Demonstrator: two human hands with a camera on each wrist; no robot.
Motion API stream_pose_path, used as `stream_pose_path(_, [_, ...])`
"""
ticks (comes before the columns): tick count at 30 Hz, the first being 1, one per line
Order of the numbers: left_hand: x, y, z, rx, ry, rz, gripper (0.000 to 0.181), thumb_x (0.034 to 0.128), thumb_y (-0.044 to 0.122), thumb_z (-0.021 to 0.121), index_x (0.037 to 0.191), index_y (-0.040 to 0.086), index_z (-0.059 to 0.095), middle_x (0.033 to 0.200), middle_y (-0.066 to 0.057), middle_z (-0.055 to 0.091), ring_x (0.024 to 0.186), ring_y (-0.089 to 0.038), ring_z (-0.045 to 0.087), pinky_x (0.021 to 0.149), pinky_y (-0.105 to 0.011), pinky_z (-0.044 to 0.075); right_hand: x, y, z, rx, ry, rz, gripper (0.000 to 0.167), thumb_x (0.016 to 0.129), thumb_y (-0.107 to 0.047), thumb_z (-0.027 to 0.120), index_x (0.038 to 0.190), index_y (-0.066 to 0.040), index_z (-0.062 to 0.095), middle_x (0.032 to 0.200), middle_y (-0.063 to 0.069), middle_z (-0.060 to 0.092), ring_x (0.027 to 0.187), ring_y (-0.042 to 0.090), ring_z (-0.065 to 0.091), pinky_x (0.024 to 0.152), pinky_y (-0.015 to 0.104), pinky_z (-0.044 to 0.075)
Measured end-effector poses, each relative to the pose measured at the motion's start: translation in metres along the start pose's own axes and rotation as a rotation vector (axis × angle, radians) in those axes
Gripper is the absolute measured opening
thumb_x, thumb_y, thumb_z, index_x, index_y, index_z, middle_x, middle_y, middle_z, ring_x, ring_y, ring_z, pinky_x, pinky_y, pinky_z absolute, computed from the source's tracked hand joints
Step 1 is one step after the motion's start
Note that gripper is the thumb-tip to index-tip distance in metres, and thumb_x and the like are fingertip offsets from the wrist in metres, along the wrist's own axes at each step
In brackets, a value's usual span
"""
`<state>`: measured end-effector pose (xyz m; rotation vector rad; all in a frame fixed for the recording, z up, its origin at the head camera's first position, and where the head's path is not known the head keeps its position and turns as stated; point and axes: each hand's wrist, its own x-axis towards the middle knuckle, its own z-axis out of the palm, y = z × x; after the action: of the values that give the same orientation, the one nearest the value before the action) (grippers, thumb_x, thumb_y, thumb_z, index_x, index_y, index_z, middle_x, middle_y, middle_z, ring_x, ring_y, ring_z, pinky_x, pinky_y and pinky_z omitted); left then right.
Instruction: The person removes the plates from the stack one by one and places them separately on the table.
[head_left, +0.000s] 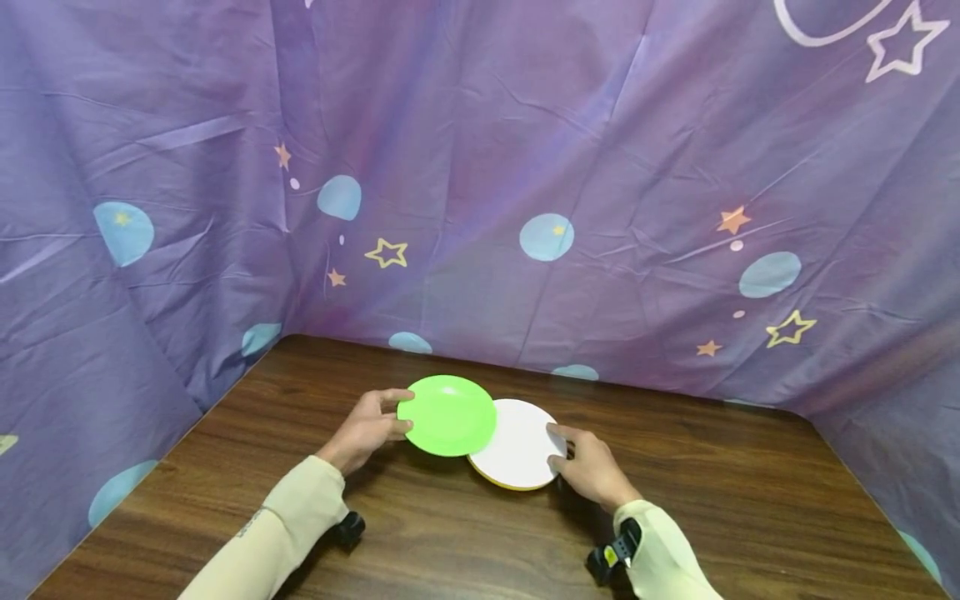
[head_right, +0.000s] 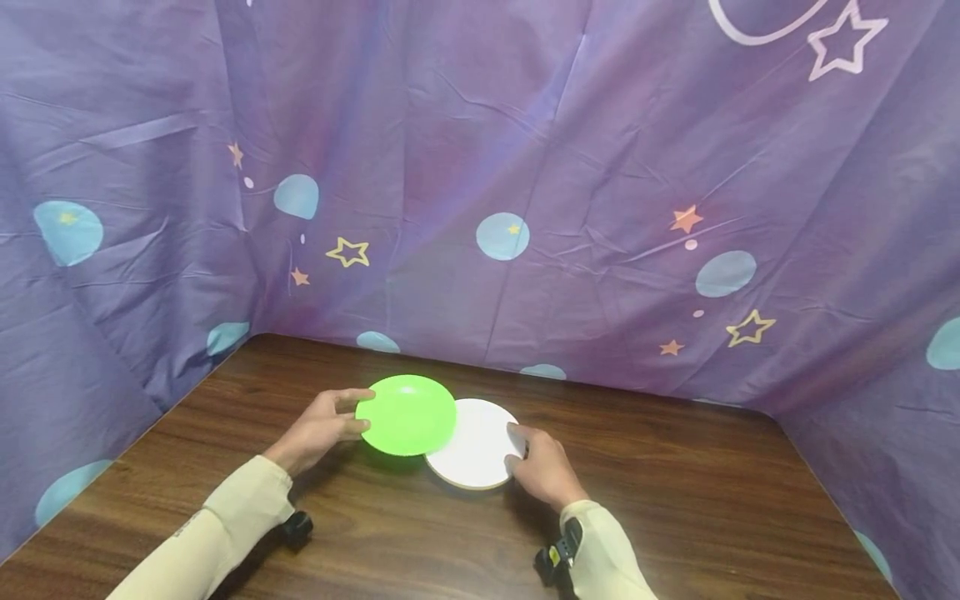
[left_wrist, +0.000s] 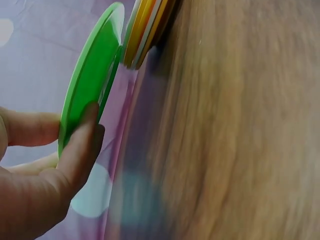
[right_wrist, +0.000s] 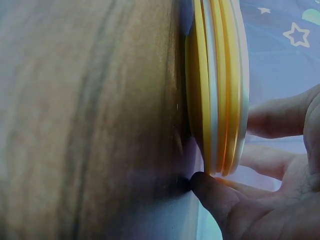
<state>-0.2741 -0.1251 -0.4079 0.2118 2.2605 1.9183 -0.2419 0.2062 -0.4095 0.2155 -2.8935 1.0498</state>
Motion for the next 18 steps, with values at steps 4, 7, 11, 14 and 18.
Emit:
stream_pose_path(4, [0.001,-0.003,-0.010,0.029,0.077,-0.013,0.054,0.0911,-0.008,0.056,0.144,-0.010,0.045,0.144,-0.032,0.046,0.085,-0.011,0.061,0.087,-0.034,0.058,0.001,0.001,0.001,0.005,0.003,0.006,0.057,0.079,-0.003,0.068,0.135,0.000,0.061,0.133,0.027,0.063,0.122,0.038,0.062,0.097,0.049,0.053])
stream_pose_path(7, [0.002,-0.004,-0.019,0.042,0.135,-0.015,0.053,0.0910,-0.009,0.056,0.143,-0.012,0.044,0.142,-0.033,0.047,0.087,-0.011,0.063,0.088,-0.035,0.059,0.001,0.002,0.001,0.004,0.005,0.011,0.057,0.079,-0.003,0.068,0.135,0.000,0.061,0.132,0.028,0.063,0.122,0.038,0.062,0.097,0.050,0.053])
stream_pose_path(11, [0.003,-0.006,-0.035,0.026,0.193,-0.013,0.054,0.0908,-0.011,0.054,0.143,-0.016,0.040,0.139,-0.035,0.045,0.084,-0.010,0.063,0.082,-0.028,0.060,0.001,0.002,0.001,0.002,0.007,0.015,0.056,0.079,-0.004,0.069,0.135,-0.001,0.061,0.132,0.028,0.064,0.122,0.038,0.062,0.099,0.051,0.052])
stream_pose_path(14, [0.004,-0.009,-0.049,0.007,0.226,-0.026,0.055,0.0920,-0.011,0.052,0.145,-0.017,0.036,0.142,-0.036,0.041,0.080,-0.007,0.061,0.079,-0.024,0.059,0.001,0.001,0.001,0.005,0.009,0.014,0.056,0.080,-0.004,0.069,0.135,-0.001,0.062,0.131,0.028,0.064,0.122,0.037,0.062,0.099,0.051,0.052])
stream_pose_path(18, [0.005,-0.011,-0.067,-0.006,0.270,-0.049,0.057,0.0932,-0.012,0.049,0.147,-0.018,0.031,0.145,-0.038,0.035,0.079,-0.005,0.060,0.078,-0.020,0.058,0.001,0.001,0.001,0.008,0.011,0.010,0.056,0.080,-0.004,0.070,0.135,-0.002,0.062,0.130,0.027,0.065,0.121,0.036,0.062,0.098,0.049,0.052])
